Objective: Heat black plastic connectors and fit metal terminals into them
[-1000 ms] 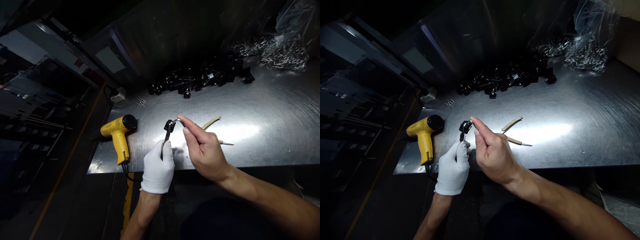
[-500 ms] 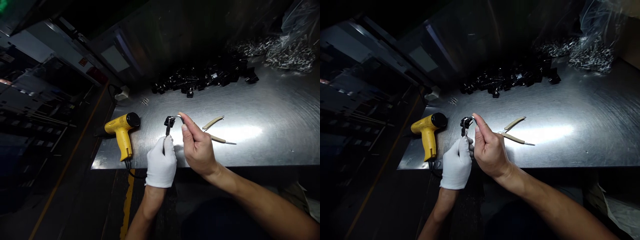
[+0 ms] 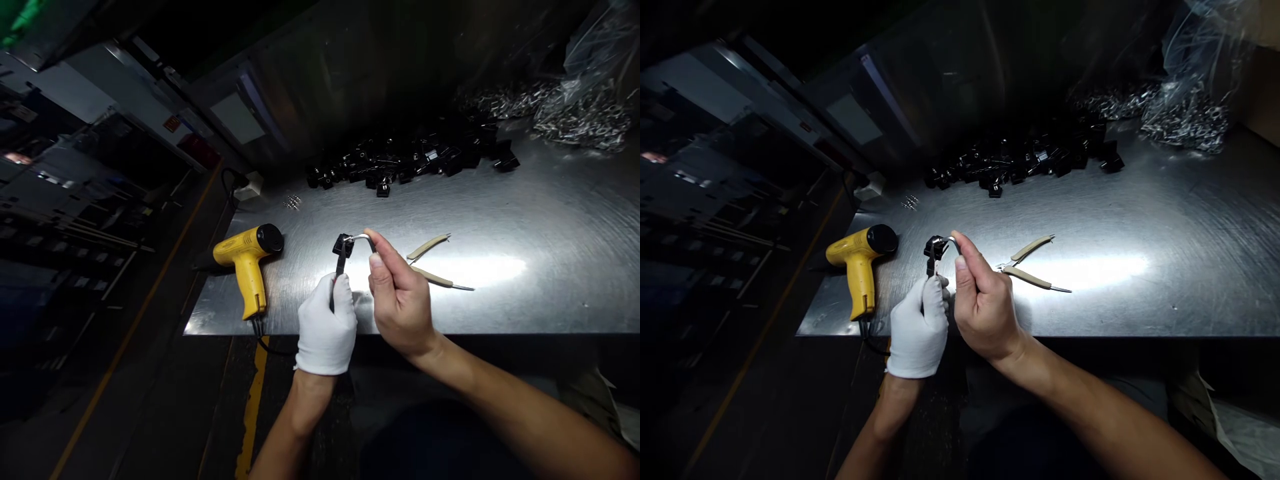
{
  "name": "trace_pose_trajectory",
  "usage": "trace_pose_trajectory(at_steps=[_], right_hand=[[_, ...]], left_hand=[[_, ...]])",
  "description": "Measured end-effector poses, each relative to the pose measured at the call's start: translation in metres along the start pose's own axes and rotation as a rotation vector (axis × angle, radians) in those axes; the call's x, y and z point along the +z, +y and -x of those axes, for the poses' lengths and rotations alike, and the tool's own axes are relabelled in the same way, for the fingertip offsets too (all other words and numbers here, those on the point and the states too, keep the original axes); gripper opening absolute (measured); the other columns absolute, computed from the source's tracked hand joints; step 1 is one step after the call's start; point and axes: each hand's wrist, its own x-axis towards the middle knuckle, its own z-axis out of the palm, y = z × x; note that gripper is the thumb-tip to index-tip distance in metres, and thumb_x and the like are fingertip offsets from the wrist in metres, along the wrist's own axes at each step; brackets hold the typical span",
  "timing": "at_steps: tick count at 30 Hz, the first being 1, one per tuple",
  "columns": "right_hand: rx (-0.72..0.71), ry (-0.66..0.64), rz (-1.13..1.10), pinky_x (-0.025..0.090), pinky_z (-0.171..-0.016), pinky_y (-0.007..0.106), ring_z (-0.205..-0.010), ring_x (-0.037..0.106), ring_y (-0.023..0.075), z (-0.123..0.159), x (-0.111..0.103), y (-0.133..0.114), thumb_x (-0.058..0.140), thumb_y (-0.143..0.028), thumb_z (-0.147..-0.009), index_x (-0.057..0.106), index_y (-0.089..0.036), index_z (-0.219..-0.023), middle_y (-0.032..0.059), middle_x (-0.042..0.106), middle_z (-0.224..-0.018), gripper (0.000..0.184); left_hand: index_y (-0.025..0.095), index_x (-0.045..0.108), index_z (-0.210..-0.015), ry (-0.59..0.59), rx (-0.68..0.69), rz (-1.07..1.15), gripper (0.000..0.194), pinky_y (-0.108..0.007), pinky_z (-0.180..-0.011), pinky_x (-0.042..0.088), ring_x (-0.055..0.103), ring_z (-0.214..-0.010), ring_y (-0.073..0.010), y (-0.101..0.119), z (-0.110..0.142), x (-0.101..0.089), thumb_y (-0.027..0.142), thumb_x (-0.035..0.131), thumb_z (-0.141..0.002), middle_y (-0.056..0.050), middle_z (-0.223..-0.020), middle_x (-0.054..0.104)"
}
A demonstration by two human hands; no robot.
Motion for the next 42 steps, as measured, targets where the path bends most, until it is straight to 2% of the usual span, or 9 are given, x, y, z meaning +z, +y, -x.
trace_pose_trajectory(at_steps=[3, 8, 12, 17, 21, 27, 31, 36, 42], right_hand=[[0.054, -0.11, -0.002, 0.03, -0.04, 0.029, -0.044, 0.036, 0.0131, -0.009, -0.016, -0.01, 0.048, -0.028, -0.104, 0.051, -0.023, -0.147, -0.0074, 0.039, -0.055, 0.044], [0.162, -0.217, 0.036, 0.033, -0.041, 0.025, -0.046, 0.038, 0.0105, -0.019, -0.046, -0.03, 0.05, -0.03, -0.104, 0.055, -0.023, -0.144, -0.0079, 0.038, -0.056, 0.042], [0.239, -0.288, 0.079, 0.03, -0.037, 0.023, -0.043, 0.034, 0.0089, -0.023, -0.061, -0.04, 0.049, -0.03, -0.104, 0.056, -0.024, -0.144, -0.009, 0.036, -0.053, 0.041], [0.247, -0.333, 0.162, 0.036, -0.034, 0.022, -0.04, 0.038, 0.0088, -0.029, -0.073, -0.043, 0.05, -0.029, -0.103, 0.059, -0.024, -0.141, -0.0087, 0.042, -0.049, 0.04], [0.254, -0.346, 0.194, 0.028, -0.03, 0.02, -0.036, 0.035, 0.0077, -0.033, -0.077, -0.045, 0.05, -0.027, -0.103, 0.059, -0.021, -0.142, -0.0085, 0.042, -0.047, 0.041], [0.338, -0.403, 0.26, 0.019, -0.031, 0.019, -0.036, 0.031, 0.0065, -0.041, -0.083, -0.052, 0.048, -0.03, -0.103, 0.056, -0.022, -0.144, -0.009, 0.039, -0.047, 0.043], [0.321, -0.427, 0.35, 0.028, -0.035, 0.021, -0.036, 0.034, 0.0074, -0.046, -0.09, -0.052, 0.049, -0.031, -0.102, 0.059, -0.024, -0.142, -0.0089, 0.044, -0.046, 0.042], [0.304, -0.526, 0.489, 0.043, -0.049, 0.026, -0.042, 0.044, 0.0096, -0.055, -0.1, -0.055, 0.051, -0.031, -0.099, 0.064, -0.025, -0.137, -0.0053, 0.06, -0.058, 0.04], [0.377, -0.557, 0.446, 0.046, -0.056, 0.031, -0.046, 0.043, 0.0129, -0.066, -0.101, -0.051, 0.052, -0.028, -0.099, 0.064, -0.021, -0.136, -0.0057, 0.046, -0.051, 0.04]], left_hand=[[0.019, 0.065, -0.09, -0.038, 0.025, -0.006, 0.03, -0.028, -0.062, 0.047, 0.062, -0.06, -0.0141, -0.005, -0.003, -0.002, 0.036, 0.044, -0.102, 0.001, -0.068, 0.065], [0.019, 0.067, -0.089, -0.078, 0.193, -0.118, 0.029, -0.026, -0.067, 0.047, 0.064, -0.067, -0.0146, -0.017, -0.012, -0.007, 0.035, 0.046, -0.101, -0.001, -0.073, 0.066], [0.02, 0.067, -0.089, -0.146, 0.311, -0.146, 0.027, -0.025, -0.066, 0.046, 0.064, -0.068, -0.0141, -0.025, -0.018, -0.011, 0.033, 0.047, -0.1, 0.0, -0.075, 0.067], [0.02, 0.068, -0.091, -0.215, 0.382, -0.179, 0.027, -0.025, -0.068, 0.048, 0.065, -0.071, -0.0149, -0.031, -0.024, -0.013, 0.034, 0.046, -0.1, -0.001, -0.078, 0.069], [0.019, 0.067, -0.092, -0.229, 0.41, -0.201, 0.027, -0.025, -0.067, 0.048, 0.066, -0.073, -0.0153, -0.029, -0.027, -0.013, 0.034, 0.046, -0.1, -0.002, -0.081, 0.07], [0.019, 0.061, -0.083, -0.281, 0.42, -0.215, 0.028, -0.025, -0.062, 0.043, 0.06, -0.063, -0.0133, -0.022, -0.03, -0.015, 0.033, 0.045, -0.101, 0.001, -0.069, 0.062], [0.019, 0.058, -0.081, -0.333, 0.42, -0.225, 0.028, -0.026, -0.06, 0.041, 0.058, -0.062, -0.013, -0.02, -0.033, -0.017, 0.035, 0.045, -0.101, 0.001, -0.068, 0.06], [0.02, 0.057, -0.082, -0.46, 0.405, -0.295, 0.031, -0.027, -0.058, 0.04, 0.056, -0.061, -0.0139, -0.015, -0.037, -0.019, 0.04, 0.043, -0.101, 0.001, -0.069, 0.061], [0.02, 0.056, -0.078, -0.424, 0.382, -0.318, 0.034, -0.026, -0.057, 0.039, 0.055, -0.058, -0.0132, -0.014, -0.038, -0.019, 0.041, 0.042, -0.102, 0.001, -0.069, 0.06]])
